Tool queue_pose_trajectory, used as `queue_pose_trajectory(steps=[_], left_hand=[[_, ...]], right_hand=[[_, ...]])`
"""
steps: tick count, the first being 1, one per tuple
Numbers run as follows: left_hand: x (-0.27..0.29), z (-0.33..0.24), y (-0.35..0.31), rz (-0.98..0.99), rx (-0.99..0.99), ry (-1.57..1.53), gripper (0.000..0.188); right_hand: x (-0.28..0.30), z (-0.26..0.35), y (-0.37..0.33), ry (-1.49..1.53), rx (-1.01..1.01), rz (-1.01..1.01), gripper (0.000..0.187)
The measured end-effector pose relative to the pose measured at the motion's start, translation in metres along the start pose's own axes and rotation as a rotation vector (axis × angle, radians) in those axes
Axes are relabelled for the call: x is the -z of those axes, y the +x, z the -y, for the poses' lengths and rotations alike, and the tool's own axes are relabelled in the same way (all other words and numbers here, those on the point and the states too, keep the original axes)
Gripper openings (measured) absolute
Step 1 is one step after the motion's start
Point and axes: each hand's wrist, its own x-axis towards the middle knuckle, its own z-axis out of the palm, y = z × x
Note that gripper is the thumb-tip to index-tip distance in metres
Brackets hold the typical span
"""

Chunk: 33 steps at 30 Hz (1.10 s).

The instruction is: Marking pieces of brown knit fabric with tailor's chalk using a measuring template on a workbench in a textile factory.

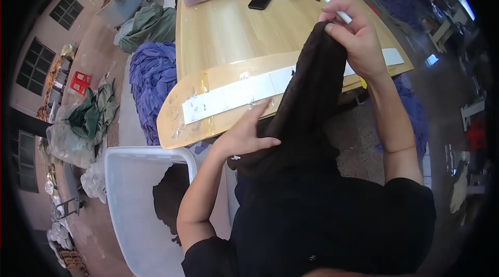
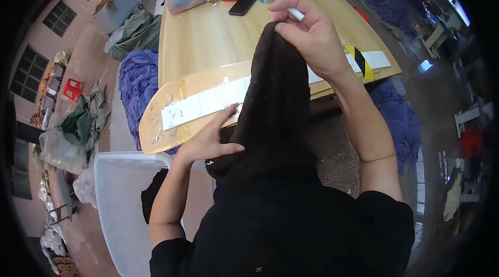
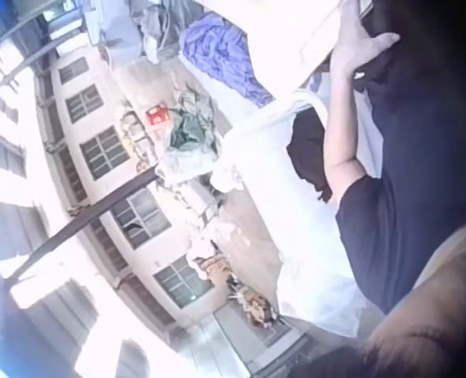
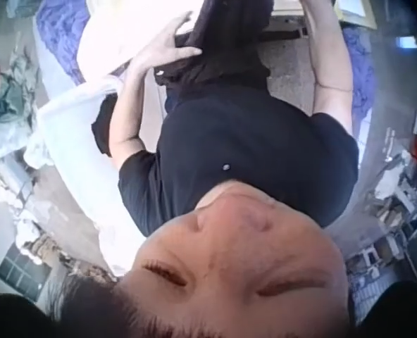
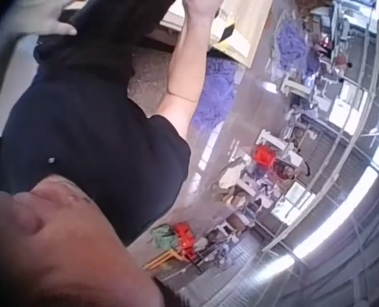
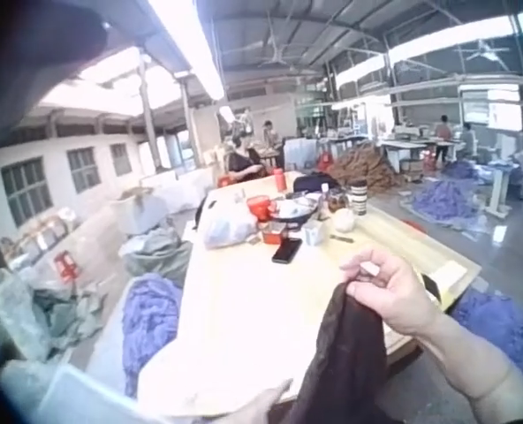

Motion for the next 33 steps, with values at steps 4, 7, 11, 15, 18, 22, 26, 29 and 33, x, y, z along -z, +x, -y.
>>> queue_pose_trajectory(steps=[4,7,11,15,18,22,26,29,33], left_hand=[[-0.036,-0.006,0.024,0.253,0.251,-0.502,0.045],[-0.019,-0.037,0.029,0.246,0.324,-0.775,0.032],[-0.005,-0.083,0.039,0.096,0.167,-0.789,0.028],[0.007,-0.079,0.038,-0.092,0.117,-0.764,0.028],[-0.006,-0.048,0.018,-0.04,0.178,-0.441,0.026],[-0.029,-0.013,-0.006,-0.146,0.106,0.076,0.018],[0.015,-0.012,-0.004,-0.478,0.229,-0.287,0.015],[0.065,-0.013,-0.036,-0.393,0.192,-1.004,0.033],[0.072,-0.016,-0.074,-0.411,-0.006,-1.257,0.059]], right_hand=[[0.01,0.037,-0.009,0.016,0.069,-0.138,0.027],[0.013,0.057,-0.008,0.128,0.115,-0.167,0.027],[-0.009,0.094,-0.002,0.177,0.231,-0.132,0.026],[-0.014,0.095,0.004,0.128,0.3,-0.163,0.025],[-0.002,0.078,0.002,0.105,0.221,-0.207,0.025],[0.0,0.06,0.009,0.092,0.193,-0.253,0.024],[0.0,0.065,0.003,0.111,0.184,-0.261,0.023],[-0.02,0.066,-0.012,0.038,0.057,-0.156,0.022],[-0.05,0.068,-0.029,-0.305,0.139,0.265,0.015]])
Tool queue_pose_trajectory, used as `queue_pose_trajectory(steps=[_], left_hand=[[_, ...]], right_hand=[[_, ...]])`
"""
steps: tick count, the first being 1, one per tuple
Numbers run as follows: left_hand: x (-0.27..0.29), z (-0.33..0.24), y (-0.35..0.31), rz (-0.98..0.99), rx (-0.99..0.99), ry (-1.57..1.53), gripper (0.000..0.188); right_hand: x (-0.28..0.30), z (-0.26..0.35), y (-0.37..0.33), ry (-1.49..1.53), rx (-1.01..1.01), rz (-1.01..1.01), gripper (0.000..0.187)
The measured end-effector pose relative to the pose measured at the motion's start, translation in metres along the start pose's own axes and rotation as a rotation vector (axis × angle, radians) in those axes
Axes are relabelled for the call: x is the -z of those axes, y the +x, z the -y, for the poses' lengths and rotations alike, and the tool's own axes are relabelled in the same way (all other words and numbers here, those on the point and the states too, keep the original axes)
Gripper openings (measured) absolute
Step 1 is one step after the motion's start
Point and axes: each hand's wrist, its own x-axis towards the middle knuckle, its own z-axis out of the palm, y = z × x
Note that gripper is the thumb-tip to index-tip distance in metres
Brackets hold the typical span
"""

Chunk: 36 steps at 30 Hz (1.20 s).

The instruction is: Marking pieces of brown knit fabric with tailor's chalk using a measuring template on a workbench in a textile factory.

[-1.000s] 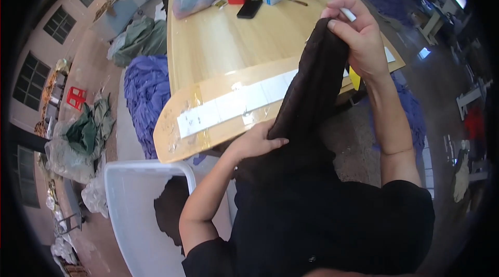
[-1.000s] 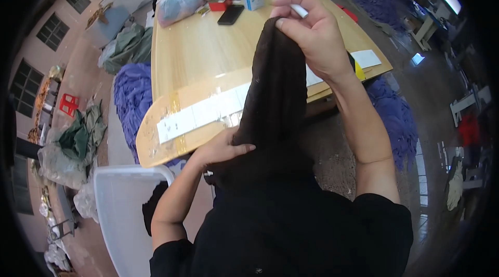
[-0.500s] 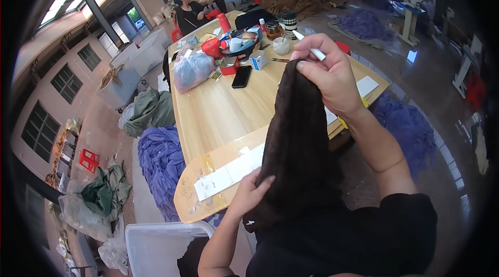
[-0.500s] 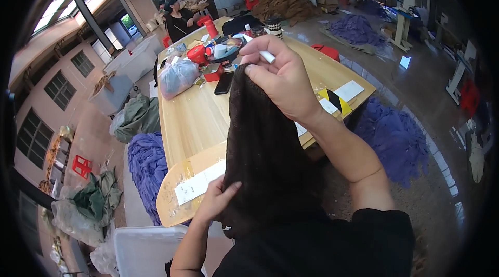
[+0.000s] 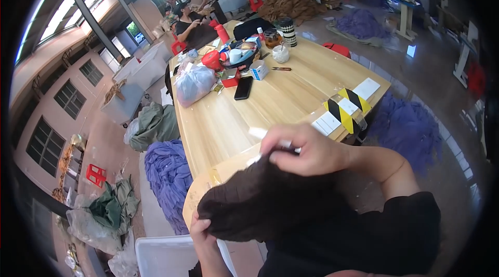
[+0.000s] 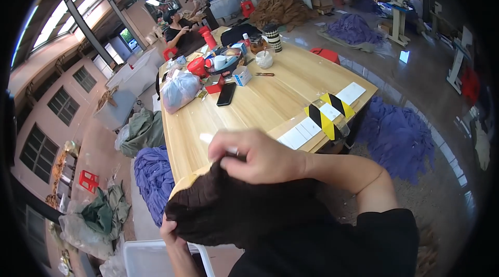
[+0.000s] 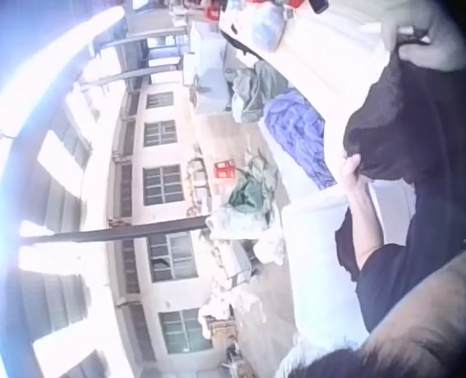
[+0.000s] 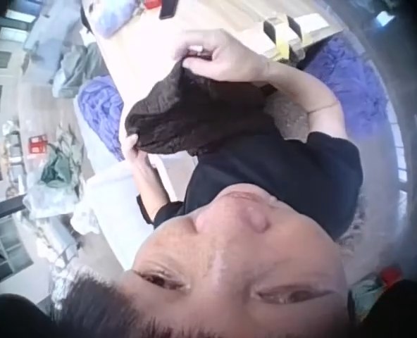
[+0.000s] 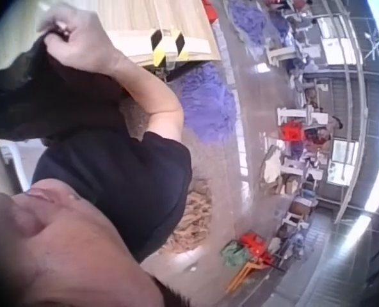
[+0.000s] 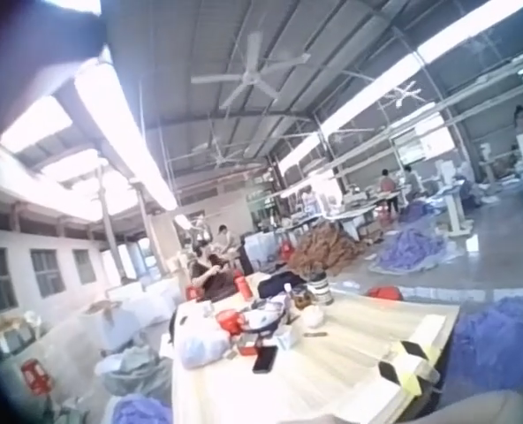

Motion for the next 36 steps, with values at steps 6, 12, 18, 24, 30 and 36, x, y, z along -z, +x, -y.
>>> queue_pose_trajectory(steps=[6,12,18,24,30,36], left_hand=[[-0.021,-0.003,-0.037,-0.013,0.16,0.129,0.047],[-0.036,-0.016,-0.052,-0.17,0.232,0.472,0.029],[-0.019,-0.026,-0.065,-0.297,0.032,0.247,0.027],[-0.025,-0.006,-0.046,-0.201,0.244,0.311,0.029],[-0.004,-0.01,-0.057,-0.083,0.146,0.253,0.039],[-0.007,0.001,-0.04,0.01,0.255,0.318,0.038]], right_hand=[[-0.042,-0.052,0.013,0.127,-0.17,0.581,0.016],[-0.115,-0.076,0.023,0.624,-0.277,0.765,0.016],[-0.065,-0.099,0.017,0.514,-0.608,1.033,0.013],[-0.119,-0.082,0.026,0.785,-0.309,0.668,0.014],[-0.093,-0.097,0.027,0.575,-0.579,1.007,0.012],[-0.127,-0.09,0.03,0.908,-0.462,0.779,0.017]])
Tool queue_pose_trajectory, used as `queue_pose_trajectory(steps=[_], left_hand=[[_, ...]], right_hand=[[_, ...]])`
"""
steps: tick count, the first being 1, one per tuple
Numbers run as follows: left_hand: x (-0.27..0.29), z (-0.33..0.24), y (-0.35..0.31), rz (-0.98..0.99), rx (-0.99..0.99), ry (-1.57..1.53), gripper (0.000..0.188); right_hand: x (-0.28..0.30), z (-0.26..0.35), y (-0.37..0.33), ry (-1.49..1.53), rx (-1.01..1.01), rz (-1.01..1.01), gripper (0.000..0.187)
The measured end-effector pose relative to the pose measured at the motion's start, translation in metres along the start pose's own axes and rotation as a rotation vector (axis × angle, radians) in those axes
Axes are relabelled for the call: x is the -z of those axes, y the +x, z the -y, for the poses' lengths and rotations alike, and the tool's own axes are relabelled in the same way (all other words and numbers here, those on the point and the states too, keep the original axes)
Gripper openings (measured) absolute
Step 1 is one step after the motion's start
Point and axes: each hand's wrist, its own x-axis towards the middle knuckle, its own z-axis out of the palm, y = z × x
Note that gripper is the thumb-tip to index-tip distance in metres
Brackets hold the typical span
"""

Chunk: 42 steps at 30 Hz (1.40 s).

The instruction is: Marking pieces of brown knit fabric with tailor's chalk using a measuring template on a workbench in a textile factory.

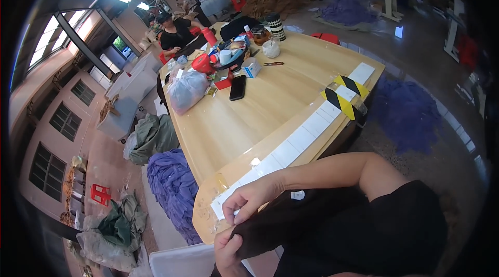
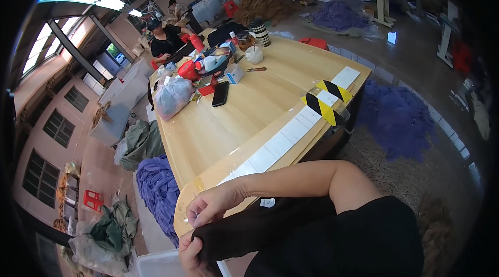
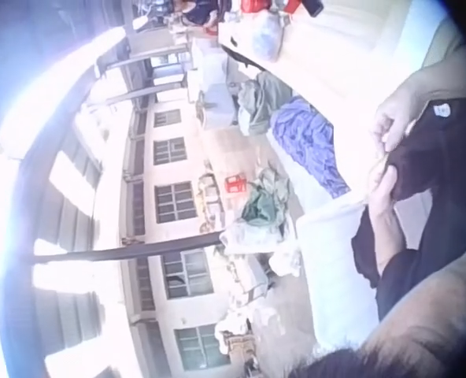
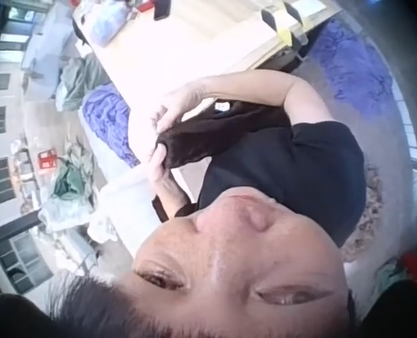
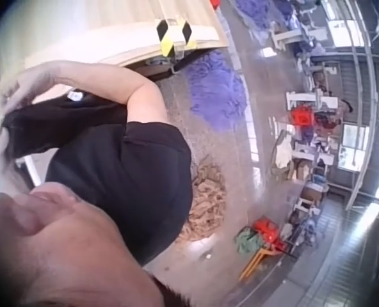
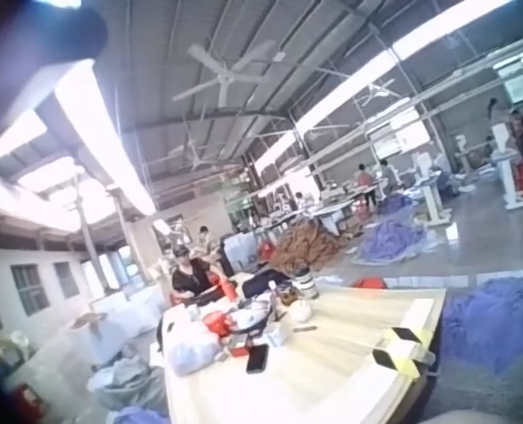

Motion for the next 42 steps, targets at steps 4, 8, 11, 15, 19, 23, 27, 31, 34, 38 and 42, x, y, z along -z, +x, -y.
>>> queue_pose_trajectory(steps=[4,8,11,15,19,23,27,31,34,38,42], left_hand=[[-0.003,-0.003,0.004,-0.11,-0.006,-0.128,0.04],[0.011,0.013,0.007,-0.196,-0.194,-0.233,0.042],[-0.009,-0.007,0.011,-0.294,-0.302,-0.458,0.044],[0.012,-0.002,0.002,-0.476,-0.225,-0.628,0.039],[0.043,0.023,-0.019,-0.604,-0.213,-0.597,0.042],[0.044,0.035,-0.023,-0.703,-0.193,-0.413,0.036],[0.052,0.068,-0.013,-0.444,0.092,0.483,0.043],[0.019,0.033,-0.035,-0.01,0.001,0.272,0.065],[-0.031,0.007,-0.016,-0.317,-0.089,0.208,0.045],[-0.033,0.008,0.012,-0.261,-0.045,0.138,0.043],[-0.008,0.026,0.028,-0.222,-0.243,0.276,0.032]], right_hand=[[0.016,0.002,-0.025,-0.078,-0.155,0.039,0.022],[0.037,-0.002,-0.058,-0.24,-0.138,-0.087,0.023],[0.066,0.005,-0.108,-0.381,-0.352,-0.172,0.024],[0.079,0.008,-0.173,-0.434,-0.425,-0.229,0.025],[0.091,0.01,-0.196,-0.81,-0.514,-0.327,0.037],[0.079,0.001,-0.178,-0.822,-0.242,-0.63,0.029],[0.004,0.016,-0.084,-0.469,0.069,-0.302,0.023],[-0.043,0.039,-0.032,-0.647,0.273,-0.145,0.019],[-0.036,0.026,-0.025,-0.683,0.266,-0.243,0.019],[-0.022,0.009,-0.037,-0.764,0.188,-0.376,0.02],[-0.011,-0.005,-0.036,-0.88,0.197,-0.466,0.022]])
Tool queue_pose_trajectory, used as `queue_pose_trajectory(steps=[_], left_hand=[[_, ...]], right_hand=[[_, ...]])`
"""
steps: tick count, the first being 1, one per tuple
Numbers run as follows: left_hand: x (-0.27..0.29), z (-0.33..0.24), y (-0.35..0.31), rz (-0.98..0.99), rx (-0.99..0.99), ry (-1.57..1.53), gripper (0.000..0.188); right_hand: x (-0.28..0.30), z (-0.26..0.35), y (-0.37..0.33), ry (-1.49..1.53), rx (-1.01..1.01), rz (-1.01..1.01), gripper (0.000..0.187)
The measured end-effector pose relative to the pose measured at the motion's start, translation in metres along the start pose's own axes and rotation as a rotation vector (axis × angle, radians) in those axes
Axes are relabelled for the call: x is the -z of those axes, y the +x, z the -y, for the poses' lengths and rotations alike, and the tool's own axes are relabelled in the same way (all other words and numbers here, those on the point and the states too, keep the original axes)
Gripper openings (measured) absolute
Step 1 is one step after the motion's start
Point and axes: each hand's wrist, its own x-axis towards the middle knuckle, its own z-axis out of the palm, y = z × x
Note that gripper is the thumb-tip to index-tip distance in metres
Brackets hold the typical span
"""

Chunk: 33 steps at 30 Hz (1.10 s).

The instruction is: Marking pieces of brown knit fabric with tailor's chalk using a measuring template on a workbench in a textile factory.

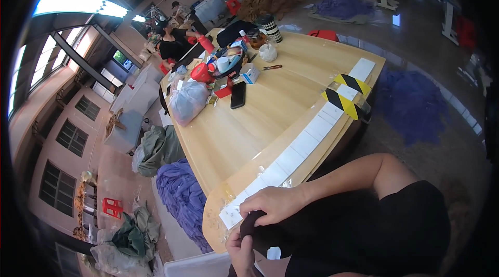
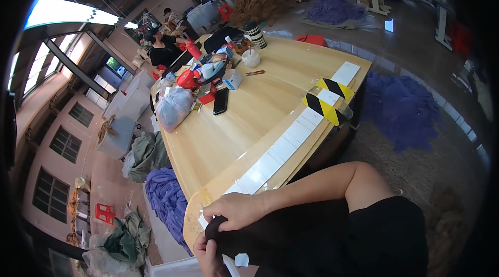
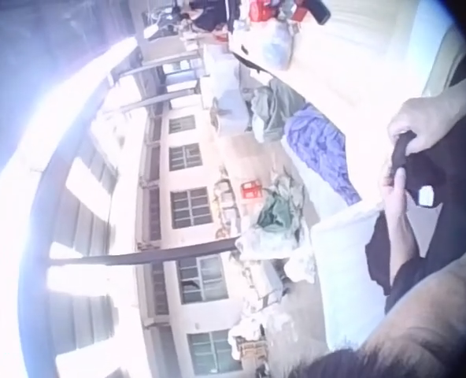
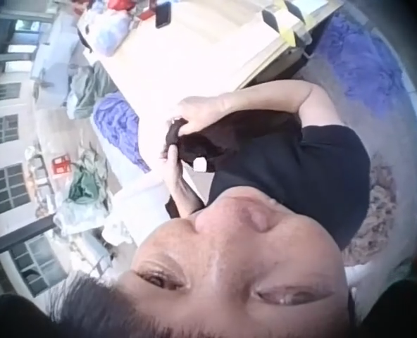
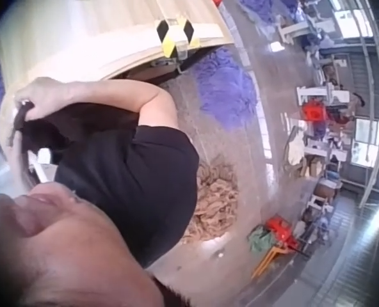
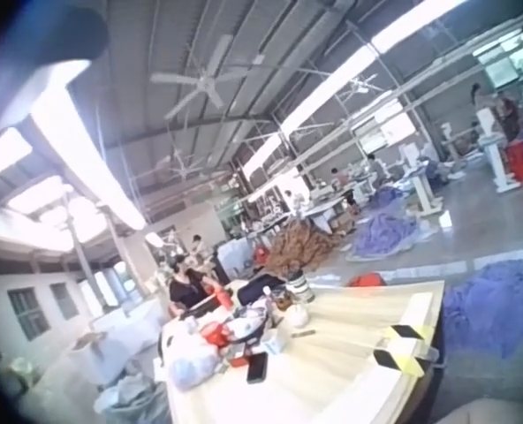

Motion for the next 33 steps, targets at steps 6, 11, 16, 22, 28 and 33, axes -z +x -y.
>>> queue_pose_trajectory(steps=[6,11,16,22,28,33], left_hand=[[0.008,0.013,0.005,-0.125,0.031,-0.147,0.024],[0.003,0.002,0.0,-0.14,-0.124,-0.028,0.021],[-0.014,0.005,0.018,-0.017,0.224,-0.238,0.053],[-0.028,0.011,0.023,-0.127,0.188,-0.279,0.017],[-0.041,-0.001,0.022,-0.137,0.029,-0.047,0.014],[0.012,-0.013,0.02,-0.522,-0.023,-0.202,0.013]], right_hand=[[0.012,-0.015,-0.002,0.389,-0.07,0.225,0.03],[0.023,-0.054,-0.017,0.528,-0.292,0.392,0.029],[0.014,-0.038,-0.011,0.211,-0.094,0.067,0.024],[0.003,-0.04,-0.017,0.192,-0.063,-0.057,0.024],[0.025,-0.045,-0.027,0.816,-0.247,0.204,0.017],[0.095,-0.062,-0.069,0.353,-0.163,0.093,0.017]])
